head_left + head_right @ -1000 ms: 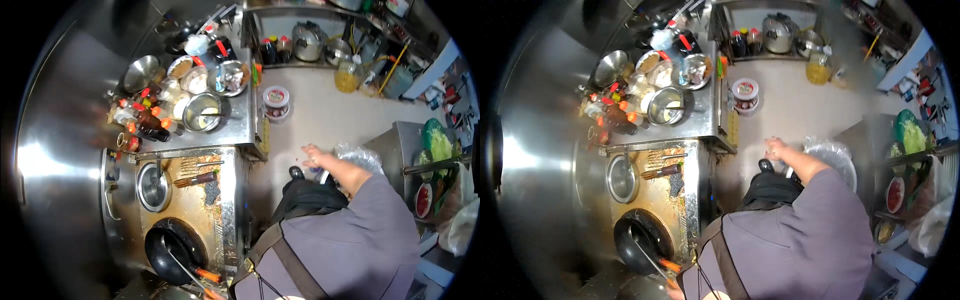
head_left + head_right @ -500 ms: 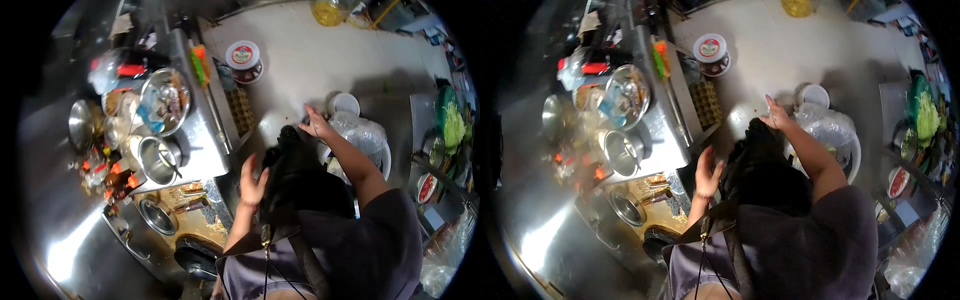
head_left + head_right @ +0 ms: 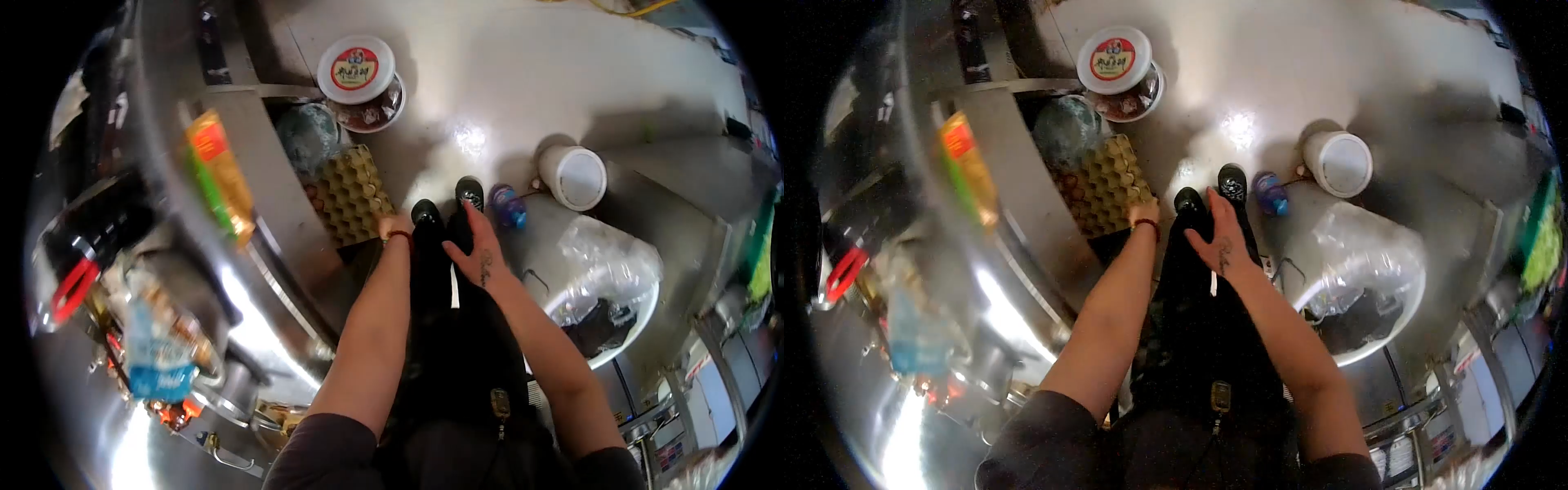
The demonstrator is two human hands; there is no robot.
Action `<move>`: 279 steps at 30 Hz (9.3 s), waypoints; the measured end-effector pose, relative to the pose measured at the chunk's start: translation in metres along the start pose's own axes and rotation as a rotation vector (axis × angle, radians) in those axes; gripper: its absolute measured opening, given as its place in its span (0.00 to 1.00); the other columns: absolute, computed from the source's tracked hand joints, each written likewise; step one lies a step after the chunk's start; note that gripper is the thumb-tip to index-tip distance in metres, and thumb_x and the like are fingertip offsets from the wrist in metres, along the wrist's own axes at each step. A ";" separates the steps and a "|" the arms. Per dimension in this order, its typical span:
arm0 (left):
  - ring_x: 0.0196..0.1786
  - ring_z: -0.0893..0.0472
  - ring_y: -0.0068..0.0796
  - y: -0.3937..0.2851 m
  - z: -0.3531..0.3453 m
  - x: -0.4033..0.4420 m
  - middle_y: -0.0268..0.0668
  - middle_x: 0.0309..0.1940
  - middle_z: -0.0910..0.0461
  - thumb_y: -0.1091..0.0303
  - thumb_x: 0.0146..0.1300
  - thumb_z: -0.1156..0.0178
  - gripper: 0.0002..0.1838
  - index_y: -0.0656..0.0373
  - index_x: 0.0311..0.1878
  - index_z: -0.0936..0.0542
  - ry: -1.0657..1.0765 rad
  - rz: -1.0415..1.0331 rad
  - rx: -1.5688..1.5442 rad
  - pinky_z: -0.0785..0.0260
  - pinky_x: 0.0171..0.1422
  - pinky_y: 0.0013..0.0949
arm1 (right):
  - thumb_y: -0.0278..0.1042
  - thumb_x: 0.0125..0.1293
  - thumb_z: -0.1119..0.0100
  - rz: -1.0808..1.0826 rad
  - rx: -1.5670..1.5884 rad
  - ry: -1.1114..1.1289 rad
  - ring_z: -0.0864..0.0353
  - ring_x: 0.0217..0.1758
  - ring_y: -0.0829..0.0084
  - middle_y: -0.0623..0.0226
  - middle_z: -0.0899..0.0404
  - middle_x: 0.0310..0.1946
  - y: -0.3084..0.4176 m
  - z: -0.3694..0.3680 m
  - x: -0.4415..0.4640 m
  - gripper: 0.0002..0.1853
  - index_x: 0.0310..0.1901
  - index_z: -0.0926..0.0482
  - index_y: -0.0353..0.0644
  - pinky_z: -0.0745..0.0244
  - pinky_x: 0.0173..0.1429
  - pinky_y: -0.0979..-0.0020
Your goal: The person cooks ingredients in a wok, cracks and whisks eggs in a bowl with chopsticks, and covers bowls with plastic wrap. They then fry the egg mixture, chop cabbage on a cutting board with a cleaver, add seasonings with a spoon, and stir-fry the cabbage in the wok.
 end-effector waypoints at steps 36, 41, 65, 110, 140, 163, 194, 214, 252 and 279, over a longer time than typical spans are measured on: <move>0.24 0.39 0.33 0.045 0.165 0.291 0.35 0.27 0.35 0.69 0.62 0.50 0.05 0.59 0.32 0.33 -0.203 -0.628 -1.910 0.35 0.33 0.34 | 0.31 0.61 0.42 -0.516 0.520 0.161 0.25 0.51 0.68 0.52 0.35 0.58 -0.182 -0.112 0.043 0.33 0.66 0.44 0.40 0.28 0.52 0.71; 0.37 0.27 0.37 0.093 0.194 0.281 0.41 0.37 0.25 0.73 0.64 0.54 0.10 0.59 0.44 0.24 -0.890 -0.249 -1.433 0.29 0.40 0.37 | 0.27 0.62 0.44 -0.502 0.545 0.120 0.23 0.50 0.69 0.53 0.35 0.58 -0.187 -0.093 0.046 0.29 0.64 0.42 0.38 0.29 0.51 0.75; 0.40 0.35 0.32 0.030 0.129 0.211 0.35 0.40 0.34 0.66 0.60 0.51 0.09 0.57 0.43 0.30 -0.597 -0.372 -0.830 0.41 0.43 0.40 | 0.29 0.61 0.43 -0.397 0.567 0.137 0.25 0.52 0.66 0.50 0.35 0.58 -0.113 -0.062 0.045 0.32 0.65 0.44 0.38 0.26 0.52 0.69; 0.23 0.26 0.18 0.309 0.321 -0.257 0.33 0.32 0.22 0.52 0.64 0.45 0.18 0.56 0.48 0.26 0.389 -0.598 -1.750 0.45 0.15 0.19 | 0.47 0.64 0.46 1.088 -0.676 0.420 0.24 0.38 0.44 0.44 0.24 0.29 0.496 -0.222 -0.241 0.22 0.42 0.38 0.33 0.29 0.40 0.57; 0.27 0.21 0.29 0.360 0.311 -0.386 0.51 0.45 0.23 0.69 0.64 0.44 0.26 0.54 0.63 0.41 0.523 -0.985 -1.508 0.28 0.27 0.23 | 0.34 0.57 0.37 1.169 -0.333 0.287 0.28 0.46 0.51 0.51 0.31 0.43 0.395 -0.129 -0.271 0.24 0.53 0.35 0.38 0.31 0.51 0.60; 0.32 0.20 0.27 0.397 0.251 -0.373 0.46 0.42 0.22 0.66 0.68 0.51 0.14 0.61 0.54 0.32 0.587 -0.782 -1.562 0.40 0.16 0.17 | 0.43 0.62 0.43 1.355 -0.514 0.334 0.24 0.37 0.53 0.53 0.26 0.35 0.458 -0.131 -0.293 0.18 0.45 0.35 0.40 0.27 0.40 0.60; 0.53 0.23 0.40 0.437 0.258 -0.390 0.49 0.51 0.26 0.72 0.64 0.48 0.19 0.62 0.58 0.34 0.449 -0.859 -1.691 0.30 0.58 0.35 | 0.37 0.58 0.39 1.411 -0.533 0.349 0.26 0.44 0.47 0.45 0.28 0.38 0.461 -0.196 -0.273 0.22 0.47 0.37 0.33 0.29 0.47 0.57; 0.54 0.24 0.42 0.366 0.223 -0.394 0.51 0.52 0.27 0.72 0.64 0.48 0.21 0.64 0.60 0.36 0.737 -0.946 -1.247 0.31 0.59 0.38 | 0.51 0.62 0.45 0.781 -0.742 -0.006 0.23 0.41 0.50 0.49 0.25 0.40 0.286 0.057 -0.334 0.27 0.54 0.36 0.40 0.27 0.44 0.57; 0.47 0.20 0.33 0.390 -0.609 -0.824 0.37 0.46 0.23 0.79 0.63 0.51 0.15 0.57 0.54 0.29 1.167 -0.934 1.105 0.27 0.50 0.32 | 0.55 0.58 0.43 -0.690 0.369 -1.279 0.47 0.69 0.51 0.42 0.49 0.66 -0.581 0.409 -1.052 0.47 0.70 0.57 0.41 0.47 0.69 0.61; 0.21 0.31 0.22 0.617 -1.353 -1.260 0.30 0.31 0.27 0.77 0.58 0.44 0.26 0.49 0.61 0.35 1.612 -0.611 1.530 0.37 0.26 0.26 | 0.25 0.56 0.49 -0.719 1.531 -2.776 0.28 0.26 0.72 0.66 0.28 0.29 -0.747 0.706 -1.300 0.11 0.43 0.33 0.39 0.33 0.24 0.70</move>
Point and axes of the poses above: each hand's wrist, its own x-axis towards the middle knuckle, its own z-axis out of the back of the hand, y = z × x, the point moved 7 cm from there along x, towards the middle knuckle
